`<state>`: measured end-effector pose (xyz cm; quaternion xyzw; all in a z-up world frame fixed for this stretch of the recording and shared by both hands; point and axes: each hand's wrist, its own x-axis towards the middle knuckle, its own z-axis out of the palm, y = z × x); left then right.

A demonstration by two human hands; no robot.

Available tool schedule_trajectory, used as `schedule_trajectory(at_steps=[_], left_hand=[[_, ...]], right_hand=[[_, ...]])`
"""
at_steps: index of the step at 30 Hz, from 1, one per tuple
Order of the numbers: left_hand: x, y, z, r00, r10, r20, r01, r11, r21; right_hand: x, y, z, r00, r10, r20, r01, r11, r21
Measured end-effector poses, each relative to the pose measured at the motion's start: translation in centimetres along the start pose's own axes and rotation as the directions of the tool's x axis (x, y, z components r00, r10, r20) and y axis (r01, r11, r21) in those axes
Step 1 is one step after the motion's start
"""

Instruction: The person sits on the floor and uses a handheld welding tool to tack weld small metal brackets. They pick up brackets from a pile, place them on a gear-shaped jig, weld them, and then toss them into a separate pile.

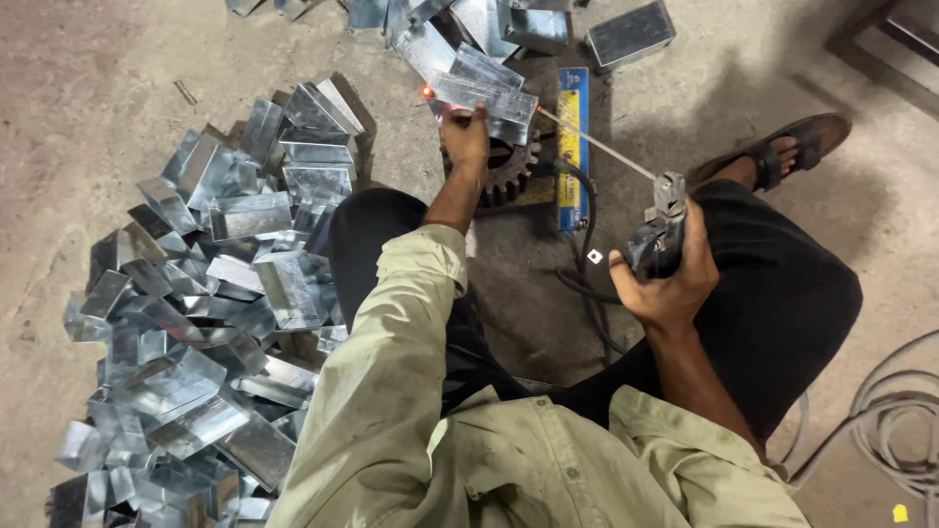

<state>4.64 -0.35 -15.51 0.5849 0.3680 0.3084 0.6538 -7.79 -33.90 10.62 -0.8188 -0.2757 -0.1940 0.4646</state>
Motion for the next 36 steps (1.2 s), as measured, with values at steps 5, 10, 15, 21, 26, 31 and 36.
schedule_trajectory(at_steps=[5, 10, 15, 21, 26, 31, 36], left_hand=[[-0.7, 2.2, 0.4, 0.956, 0.05, -0.289, -0.118, 0.968, -0.223], [-1.3, 8.3, -1.2, 0.972, -0.125, -0.199, 0.008, 0.863, -0.505], [-1.4, 11.1, -2.6, 0.972, -0.106, -0.208, -0.03, 0.828, -0.56], [-1.5, 11.6, -3.0, 0.971, -0.118, -0.206, -0.018, 0.828, -0.56], [-0.9, 11.4, -3.3, 0.953, -0.23, -0.195, 0.058, 0.775, -0.63], [-0.1, 10.7, -3.6, 0.94, -0.245, -0.236, 0.056, 0.796, -0.603], [0.1, 10.1, -3.5, 0.949, -0.206, -0.239, 0.02, 0.796, -0.604]], right_hand=[[0.0, -0.9, -0.4, 0.999, 0.028, 0.026, -0.028, 0.999, 0.021], [0.1, -1.0, -0.5, 0.999, 0.034, 0.032, -0.034, 0.999, 0.002], [0.2, -0.6, -0.3, 0.999, 0.003, 0.033, -0.003, 1.0, 0.023], [0.1, -0.4, -0.2, 0.999, 0.015, 0.042, -0.015, 1.0, 0.014], [-0.3, -0.4, -0.1, 0.986, 0.153, 0.063, -0.159, 0.983, 0.092], [0.0, -0.4, -0.1, 0.999, 0.037, 0.037, -0.037, 0.999, 0.016], [0.4, -1.1, -0.3, 0.999, -0.005, 0.035, 0.005, 1.0, -0.008]])
